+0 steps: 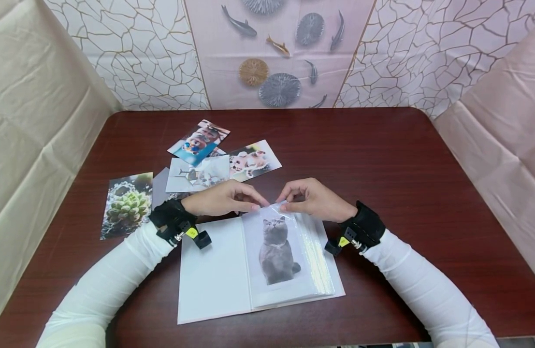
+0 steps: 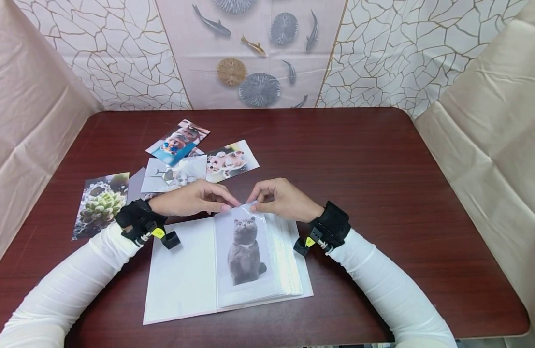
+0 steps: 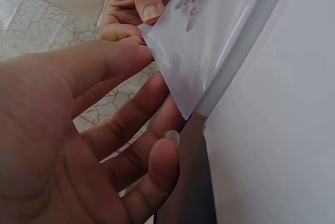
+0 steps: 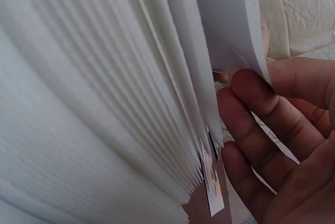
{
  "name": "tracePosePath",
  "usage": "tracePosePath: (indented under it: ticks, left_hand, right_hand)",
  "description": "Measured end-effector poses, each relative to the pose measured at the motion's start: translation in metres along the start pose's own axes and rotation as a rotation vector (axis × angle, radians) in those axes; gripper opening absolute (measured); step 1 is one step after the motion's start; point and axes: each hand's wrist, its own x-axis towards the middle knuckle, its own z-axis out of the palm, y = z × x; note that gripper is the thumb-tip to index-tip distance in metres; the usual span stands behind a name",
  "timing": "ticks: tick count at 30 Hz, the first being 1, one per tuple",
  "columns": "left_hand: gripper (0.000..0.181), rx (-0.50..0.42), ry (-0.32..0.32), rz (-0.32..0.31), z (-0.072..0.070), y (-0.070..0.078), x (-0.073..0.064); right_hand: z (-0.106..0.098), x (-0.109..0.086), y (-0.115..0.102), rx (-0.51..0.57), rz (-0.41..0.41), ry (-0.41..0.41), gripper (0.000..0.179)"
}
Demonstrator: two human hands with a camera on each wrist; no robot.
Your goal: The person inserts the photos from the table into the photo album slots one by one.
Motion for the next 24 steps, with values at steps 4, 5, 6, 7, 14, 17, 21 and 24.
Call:
tracePosePath:
  ticks: [4,5,6,7,14,17,21,24]
  left_hand:
    - [0.025,-0.005,-0.013,0.007,0.0011,-0.0010,0.0005]
    - [0.025,-0.005,-0.018,0.009,0.0014,-0.0016,0.0007]
    - [0.025,-0.007,-0.023,0.009,0.0016,-0.0023,0.0007]
    - [0.025,-0.009,-0.027,0.011,0.0018,-0.0029,0.0007]
    - [0.026,-0.008,-0.040,0.026,0.0017,-0.0036,0.0009]
    - [0.026,-0.018,-0.046,0.033,0.0016,-0.0028,0.0010]
    - [0.026,-0.042,-0.053,0.033,0.0019,-0.0025,0.0008]
    - [0.026,-0.049,-0.054,0.020,0.0029,-0.0022,0.0005]
  right_hand:
    - [-0.0002,0.0001,0.0001,0.007,-0.001,-0.006,0.009]
    - [-0.0002,0.0001,0.0000,0.005,0.001,-0.006,0.008]
    - [-0.0002,0.0003,0.0000,0.001,0.004,-0.006,0.008]
    - [-0.0001,0.0003,0.0000,-0.003,0.009,-0.007,0.008]
    - [-0.0006,0.0005,-0.0017,-0.036,0.014,0.001,0.007]
    - [-0.0004,0.0008,-0.0020,-0.040,0.016,-0.001,0.008]
    - [0.0003,0.0009,-0.0020,-0.029,0.028,0.005,0.008]
    - [0.0009,0.0005,-0.0021,-0.012,0.030,0.012,0.009]
